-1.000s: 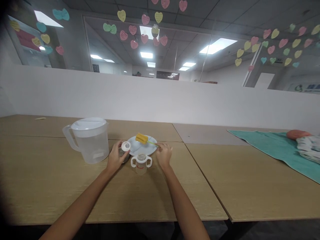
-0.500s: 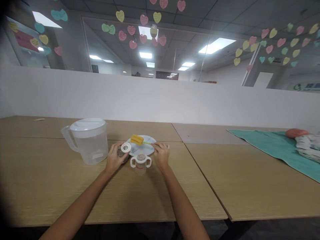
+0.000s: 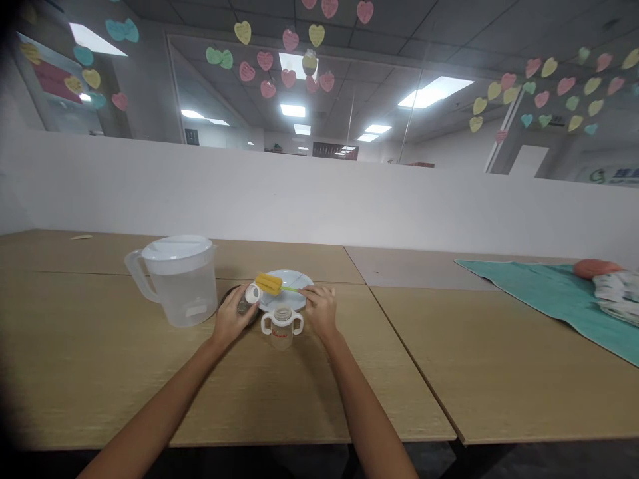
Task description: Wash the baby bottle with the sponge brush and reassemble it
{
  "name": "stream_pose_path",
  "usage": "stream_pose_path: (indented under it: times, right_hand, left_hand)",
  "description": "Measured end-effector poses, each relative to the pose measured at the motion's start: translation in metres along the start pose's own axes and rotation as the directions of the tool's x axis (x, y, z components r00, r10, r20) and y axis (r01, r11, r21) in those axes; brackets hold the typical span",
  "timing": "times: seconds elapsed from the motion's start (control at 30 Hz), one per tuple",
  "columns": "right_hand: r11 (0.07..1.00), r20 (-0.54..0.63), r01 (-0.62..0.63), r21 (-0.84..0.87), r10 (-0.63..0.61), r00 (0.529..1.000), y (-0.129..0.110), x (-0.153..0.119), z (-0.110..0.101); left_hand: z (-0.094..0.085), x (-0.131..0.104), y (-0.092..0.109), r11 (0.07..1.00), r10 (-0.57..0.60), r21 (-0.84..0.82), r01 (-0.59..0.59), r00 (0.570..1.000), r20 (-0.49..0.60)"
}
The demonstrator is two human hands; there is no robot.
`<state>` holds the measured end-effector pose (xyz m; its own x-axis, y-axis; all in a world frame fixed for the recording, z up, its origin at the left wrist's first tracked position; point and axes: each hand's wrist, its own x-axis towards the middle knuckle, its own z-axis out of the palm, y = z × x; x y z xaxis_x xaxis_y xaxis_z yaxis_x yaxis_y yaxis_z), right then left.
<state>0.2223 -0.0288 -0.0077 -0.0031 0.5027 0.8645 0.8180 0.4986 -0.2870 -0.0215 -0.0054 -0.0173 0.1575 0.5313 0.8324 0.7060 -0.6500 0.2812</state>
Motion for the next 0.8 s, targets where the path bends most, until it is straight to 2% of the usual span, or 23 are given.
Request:
stream_pose_path:
  times: [0.47, 0.63, 0.8]
  right_hand:
    - [0.999, 0.069, -0.014, -0.043, 0.017, 0.997, -0.0019, 0.0006, 0.0022]
    - [0.995, 0.065, -0.071, 0.065, 0.067, 0.996, -0.0007, 0.0004, 0.0043]
    - [0.946, 0.11, -0.148, 0.289, 0.121, 0.987, 0.0041, -0.0004, 0.01]
  left_hand:
    - [-0.0002, -0.0019, 0.0003, 0.995, 0.093, 0.049, -0.092, 0.996, -0.003]
    - [-0.0039, -0.0008, 0.0038, 0.997, 0.062, 0.039, -0.062, 0.998, -0.007]
    - [-0.0041, -0.0005, 0.0053, 0.998, 0.06, -0.002, -0.06, 0.998, -0.016]
